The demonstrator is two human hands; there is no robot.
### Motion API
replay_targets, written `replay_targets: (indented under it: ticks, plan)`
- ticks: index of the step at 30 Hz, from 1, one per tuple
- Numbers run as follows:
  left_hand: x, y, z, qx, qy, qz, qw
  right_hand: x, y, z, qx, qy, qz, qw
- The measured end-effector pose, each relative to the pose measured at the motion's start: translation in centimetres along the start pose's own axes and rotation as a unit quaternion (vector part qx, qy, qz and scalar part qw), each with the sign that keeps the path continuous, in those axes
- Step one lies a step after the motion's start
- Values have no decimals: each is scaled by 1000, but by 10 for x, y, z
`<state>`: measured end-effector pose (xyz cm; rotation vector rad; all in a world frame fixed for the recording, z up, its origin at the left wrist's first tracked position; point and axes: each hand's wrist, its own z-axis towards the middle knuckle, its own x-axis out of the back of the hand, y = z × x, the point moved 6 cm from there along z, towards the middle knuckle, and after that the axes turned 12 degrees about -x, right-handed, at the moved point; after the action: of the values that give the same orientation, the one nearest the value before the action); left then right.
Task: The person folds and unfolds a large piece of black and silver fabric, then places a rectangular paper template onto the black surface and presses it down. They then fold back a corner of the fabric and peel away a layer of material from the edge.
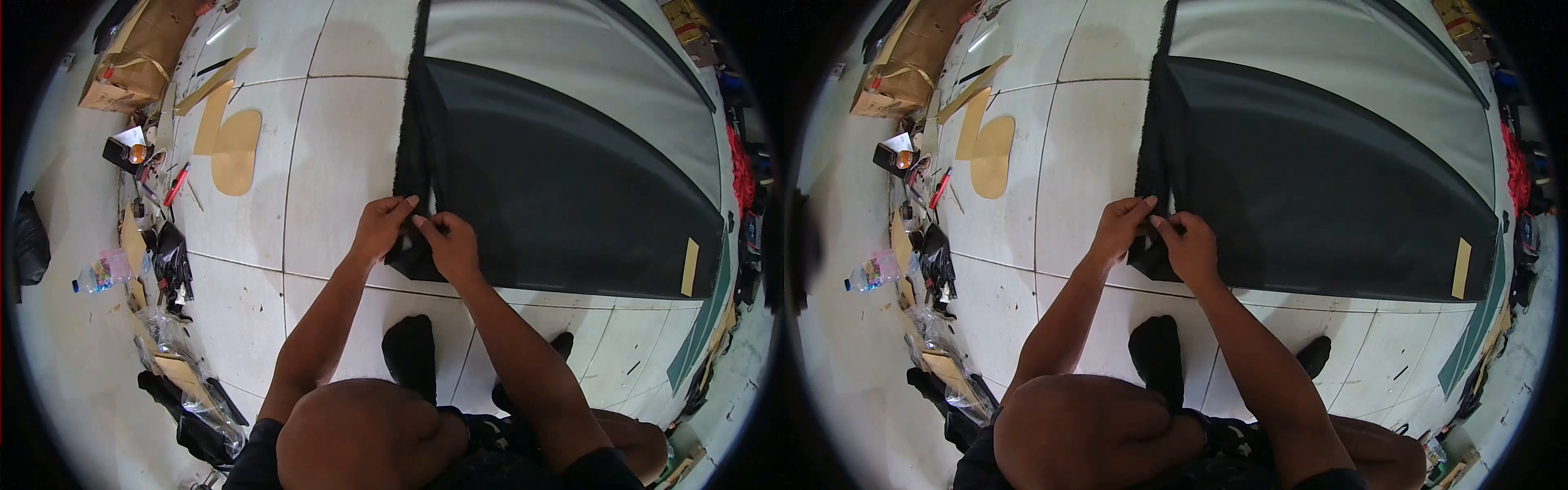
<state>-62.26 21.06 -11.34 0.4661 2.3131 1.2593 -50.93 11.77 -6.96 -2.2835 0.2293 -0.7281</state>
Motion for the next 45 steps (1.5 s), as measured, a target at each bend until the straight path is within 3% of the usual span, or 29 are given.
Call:
replay_targets:
  ticks: [7,10,16,19,22,25,37,40,43,45]
  plan:
    - [-3,5,-2,-3,9,37,999,2,-5,-13,104,74,62,990]
    - [-1,7,-3,-4,-1,44,999,-9,-7,-9,174,36,-120,977]
    - [-8,12,-6,-2,4,33,999,-11,-10,-12,149,60,-123,979]
    - [-4,3,-2,-17,8,11,1000,-9,2,-1,58,42,-58,996]
    - [0,0,-2,-12,-1,4,1000,-5,0,0,64,42,-56,995]
    - [-1,-1,0,-7,1,2,1000,-2,1,4,6,-4,-16,1000]
    - [-1,3,-1,-7,5,47,999,2,-7,-14,132,91,30,987]
    - [1,1,0,-10,-2,53,999,-4,-10,-14,226,87,-67,968]
    - [0,4,-1,-10,-17,54,998,-8,-16,-17,158,62,-105,980]
    - [-2,7,-3,-10,-14,40,999,-9,-14,-17,167,92,-114,975]
